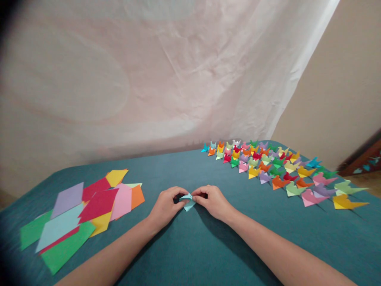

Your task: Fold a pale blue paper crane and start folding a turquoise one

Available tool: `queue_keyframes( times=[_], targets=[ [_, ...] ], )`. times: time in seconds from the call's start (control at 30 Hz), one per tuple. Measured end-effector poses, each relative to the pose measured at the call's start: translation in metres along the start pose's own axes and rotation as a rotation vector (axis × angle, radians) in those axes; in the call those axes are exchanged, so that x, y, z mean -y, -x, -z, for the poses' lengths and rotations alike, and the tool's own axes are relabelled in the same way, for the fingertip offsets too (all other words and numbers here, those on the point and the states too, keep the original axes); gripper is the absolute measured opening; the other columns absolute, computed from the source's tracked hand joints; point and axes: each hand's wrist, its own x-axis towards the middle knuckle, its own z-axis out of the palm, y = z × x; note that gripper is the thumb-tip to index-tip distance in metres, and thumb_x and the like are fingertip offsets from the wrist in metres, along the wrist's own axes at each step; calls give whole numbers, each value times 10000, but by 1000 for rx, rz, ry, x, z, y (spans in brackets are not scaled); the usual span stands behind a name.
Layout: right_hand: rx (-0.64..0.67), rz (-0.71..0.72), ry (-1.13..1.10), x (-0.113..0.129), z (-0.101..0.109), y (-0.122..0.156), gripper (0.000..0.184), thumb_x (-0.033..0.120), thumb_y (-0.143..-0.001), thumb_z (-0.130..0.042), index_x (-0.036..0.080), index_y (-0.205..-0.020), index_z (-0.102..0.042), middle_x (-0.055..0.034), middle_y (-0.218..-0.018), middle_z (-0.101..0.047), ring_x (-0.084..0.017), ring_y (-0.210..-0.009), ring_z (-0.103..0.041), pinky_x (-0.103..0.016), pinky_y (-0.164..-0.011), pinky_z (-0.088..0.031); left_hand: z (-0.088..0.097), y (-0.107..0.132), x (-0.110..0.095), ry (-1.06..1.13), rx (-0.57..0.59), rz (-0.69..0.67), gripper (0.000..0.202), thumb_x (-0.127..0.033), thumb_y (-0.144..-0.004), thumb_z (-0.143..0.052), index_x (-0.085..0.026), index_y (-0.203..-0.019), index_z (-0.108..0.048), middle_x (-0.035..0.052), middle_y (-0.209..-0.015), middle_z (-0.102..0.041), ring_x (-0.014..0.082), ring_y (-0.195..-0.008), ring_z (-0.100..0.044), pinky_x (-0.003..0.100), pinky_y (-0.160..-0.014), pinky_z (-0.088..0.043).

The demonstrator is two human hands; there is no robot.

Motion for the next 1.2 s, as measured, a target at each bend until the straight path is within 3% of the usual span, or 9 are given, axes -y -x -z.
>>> queue_keyframes(
  times=[0.3, 0.6, 0.77, 1.0, 1.2],
  targets=[
    [-37, -41, 23, 0, -7, -1, 138, 280, -765, -628, 189, -828, -710, -8, -729, -697, -150, -664, -586, -242, -621, -400, -2, 1, 2, -7, -17, 1, 189, -186, -752, -600, -227, -931, -642, 6, -924, -670, 183, -873, -598, 272, -787, -443],
    [-86, -32, 117, 0, -12, -1, 138, 336, -763, -639, 219, -810, -695, -2, -733, -688, -162, -709, -581, -258, -661, -388, -1, 3, 0, 18, -14, 22, 241, -205, -770, -564, -217, -1000, -632, 25, -1000, -672, 191, -926, -607, 282, -810, -460],
    [-92, -37, 131, 2, -12, -1, 139, 336, -761, -634, 220, -810, -693, -5, -741, -691, -163, -713, -585, -264, -665, -388, 0, 7, -3, 2, -29, 2, 326, -140, -743, -547, -209, -1055, -609, 37, -1062, -658, 196, -973, -602, 285, -832, -468],
    [-104, -22, 159, 0, -13, -1, 104, 287, -761, -626, 217, -799, -692, -5, -732, -693, -156, -695, -587, -261, -663, -384, 0, 6, -9, 28, -50, 37, 248, -350, -822, -563, -211, -1018, -627, 28, -989, -679, 179, -886, -620, 271, -770, -475],
    [-122, -11, 173, 1, -12, 0, 139, 339, -779, -619, 221, -791, -691, -4, -733, -696, -158, -701, -591, -261, -665, -386, 2, 3, -7, 44, -39, 43, 216, -343, -847, -539, -218, -986, -647, 12, -956, -689, 164, -845, -619, 254, -742, -462]
  ],
)
